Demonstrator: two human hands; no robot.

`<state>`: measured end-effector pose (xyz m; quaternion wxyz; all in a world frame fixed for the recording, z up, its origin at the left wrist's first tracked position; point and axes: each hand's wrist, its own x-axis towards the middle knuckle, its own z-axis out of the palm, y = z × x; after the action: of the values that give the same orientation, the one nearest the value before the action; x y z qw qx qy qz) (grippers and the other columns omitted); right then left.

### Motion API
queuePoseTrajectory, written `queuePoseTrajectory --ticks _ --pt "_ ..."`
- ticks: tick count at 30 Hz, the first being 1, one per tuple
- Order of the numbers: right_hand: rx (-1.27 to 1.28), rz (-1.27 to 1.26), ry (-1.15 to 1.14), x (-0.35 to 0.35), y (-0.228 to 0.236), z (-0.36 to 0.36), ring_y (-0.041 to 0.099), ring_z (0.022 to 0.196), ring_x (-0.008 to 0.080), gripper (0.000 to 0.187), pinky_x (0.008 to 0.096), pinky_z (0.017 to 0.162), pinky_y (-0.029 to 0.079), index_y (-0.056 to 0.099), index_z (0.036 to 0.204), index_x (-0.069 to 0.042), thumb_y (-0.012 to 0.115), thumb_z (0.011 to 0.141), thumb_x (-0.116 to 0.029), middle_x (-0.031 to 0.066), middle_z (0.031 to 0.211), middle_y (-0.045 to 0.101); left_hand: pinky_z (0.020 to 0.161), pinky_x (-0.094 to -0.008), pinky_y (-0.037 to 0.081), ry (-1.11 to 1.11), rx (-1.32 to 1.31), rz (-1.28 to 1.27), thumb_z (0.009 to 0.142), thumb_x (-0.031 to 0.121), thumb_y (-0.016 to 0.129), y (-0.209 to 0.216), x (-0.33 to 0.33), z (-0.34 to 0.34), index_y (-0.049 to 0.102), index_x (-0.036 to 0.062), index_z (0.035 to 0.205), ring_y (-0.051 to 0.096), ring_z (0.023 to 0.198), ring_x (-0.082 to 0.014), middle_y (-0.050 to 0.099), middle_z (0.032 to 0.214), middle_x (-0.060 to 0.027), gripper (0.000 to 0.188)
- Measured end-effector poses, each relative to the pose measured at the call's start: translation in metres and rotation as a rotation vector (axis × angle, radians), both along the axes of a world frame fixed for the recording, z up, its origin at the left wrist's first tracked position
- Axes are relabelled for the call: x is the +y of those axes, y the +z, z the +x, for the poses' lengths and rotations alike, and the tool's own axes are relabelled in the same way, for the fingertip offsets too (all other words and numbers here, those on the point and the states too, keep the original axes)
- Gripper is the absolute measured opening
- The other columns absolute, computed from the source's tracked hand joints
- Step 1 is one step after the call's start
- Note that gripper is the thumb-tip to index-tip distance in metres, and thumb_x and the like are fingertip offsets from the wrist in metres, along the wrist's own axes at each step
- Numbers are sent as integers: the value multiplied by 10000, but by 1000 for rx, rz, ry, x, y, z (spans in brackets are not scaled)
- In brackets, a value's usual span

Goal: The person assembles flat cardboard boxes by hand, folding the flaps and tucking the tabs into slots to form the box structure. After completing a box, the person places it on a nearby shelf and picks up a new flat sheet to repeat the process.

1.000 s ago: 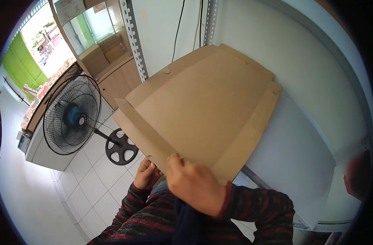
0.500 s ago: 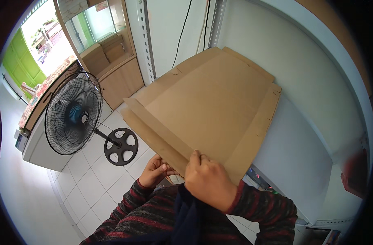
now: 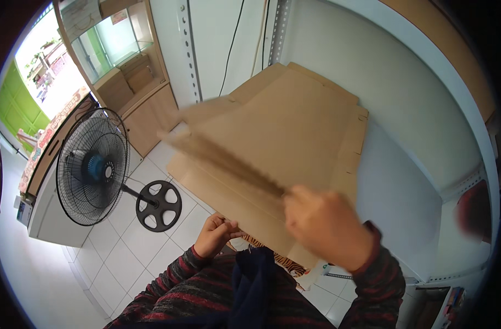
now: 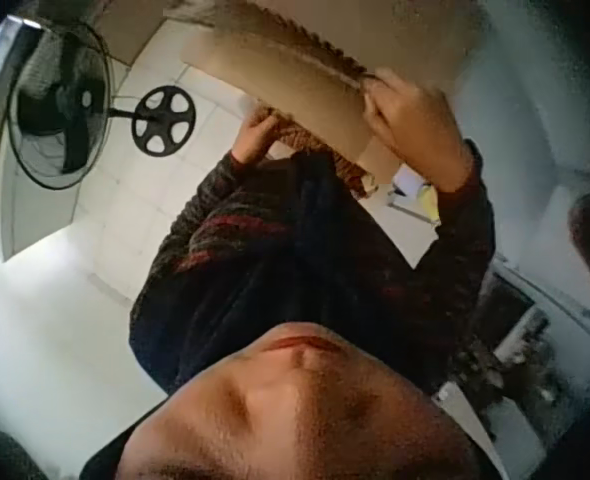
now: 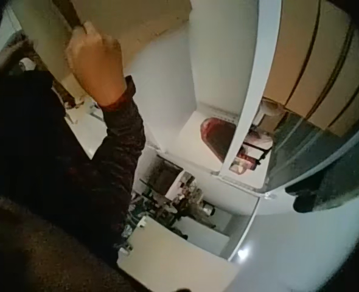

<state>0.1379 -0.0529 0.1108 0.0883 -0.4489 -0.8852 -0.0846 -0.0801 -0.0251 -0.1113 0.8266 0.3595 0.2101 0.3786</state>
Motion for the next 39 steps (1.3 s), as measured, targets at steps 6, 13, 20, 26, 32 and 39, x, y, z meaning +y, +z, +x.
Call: queuePoseTrajectory --ticks 6,13,20,26,32,39 --pt "-294 153 -42 -27 -65 -32 674 791 239 251 279 599 548 648 856 111 614 685 -68 222 945 649 1025 -486 429 -121 -129 -8 926 361 570 18 3 -1 369 -41 1365 546 1211 -342 512 1339 -222 628" --pt "-296 222 -145 -41 -99 -46 673 933 356 275 321 718 577 651 897 137 581 739 -78 312 1046 626 1034 -491 418 -72 -76 -88 931 399 554 23 1 6 350 -32 1386 535 1222 -346 505 1347 -222 660" --pt "-3 -58 -253 -46 -84 -53 630 1051 382 291 382 845 546 671 1037 40 644 812 -143 268 1190 595 947 -453 495 -49 37 -164 965 178 480 18 8 2 426 -52 1275 593 1138 -316 555 1265 -198 389" --pt "650 -449 -252 -60 -17 -9 593 1131 358 343 407 972 464 654 1127 -12 708 800 -102 192 1247 597 968 -513 477 -52 21 -184 948 135 448 13 6 5 408 -53 1291 594 1131 -366 553 1267 -225 393" --pt "590 -109 -646 -54 -32 83 595 1117 349 380 389 941 475 616 1189 -5 689 826 -87 178 1268 587 983 -540 450 -101 -108 -168 937 151 492 -9 11 2 385 -41 1336 551 1194 -365 526 1310 -217 456" --pt "773 29 -727 37 -82 177 632 998 274 662 371 858 507 411 1392 15 715 844 -195 188 1254 582 1013 -521 422 70 -20 -84 905 150 546 -3 14 2 363 -7 1378 509 1236 -346 496 1347 -181 531"
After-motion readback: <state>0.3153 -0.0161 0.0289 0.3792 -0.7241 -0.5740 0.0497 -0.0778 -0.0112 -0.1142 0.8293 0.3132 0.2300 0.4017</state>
